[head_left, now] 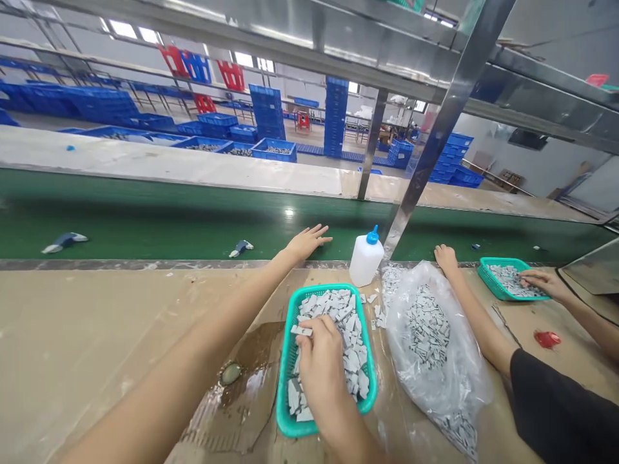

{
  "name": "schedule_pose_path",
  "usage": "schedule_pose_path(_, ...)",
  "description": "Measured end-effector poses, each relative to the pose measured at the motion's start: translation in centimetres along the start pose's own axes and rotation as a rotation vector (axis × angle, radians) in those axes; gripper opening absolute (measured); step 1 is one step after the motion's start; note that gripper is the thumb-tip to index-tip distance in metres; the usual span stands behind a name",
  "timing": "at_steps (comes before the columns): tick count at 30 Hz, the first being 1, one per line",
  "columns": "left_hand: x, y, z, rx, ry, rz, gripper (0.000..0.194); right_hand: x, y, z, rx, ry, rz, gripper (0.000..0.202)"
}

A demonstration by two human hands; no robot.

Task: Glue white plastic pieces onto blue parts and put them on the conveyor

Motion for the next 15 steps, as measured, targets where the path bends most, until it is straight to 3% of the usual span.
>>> schedule_pose_path(3, -1.0, 0.7, 0.1, -0.006, -0.058, -0.051, 0.054, 1.2, 0.2, 0.5, -0.044, 0.124, 0.016, 0.027)
schedule_pose_path(7, -3.2, -0.4, -2.6, 0.11, -0.168, -0.082, 0.039, 2.0, 0.3, 1.1, -0.136, 0.237, 0.103, 0.026)
schedule_pose_path(11, -4.9, -2.7, -8.1, 0.317, -0.298, -0.184, 0.032, 2.6, 0.6, 1.3, -0.202, 0.306, 0.203, 0.036)
schedule_pose_path(15, -5.2, -3.0, -16.3, 0.565, -0.421, -0.689, 0.044, 2.7, 0.7, 1.4, -0.198, 0.242, 0.206, 0.031)
Point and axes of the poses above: each hand's wrist, its own z-axis towards the middle knuckle, its own y-axis out of the palm, x = y × z, the point moved 10 cm from there along z, towards the middle knuckle, and after that the axes turned 9 degrees about y, right-handed, at the moved point
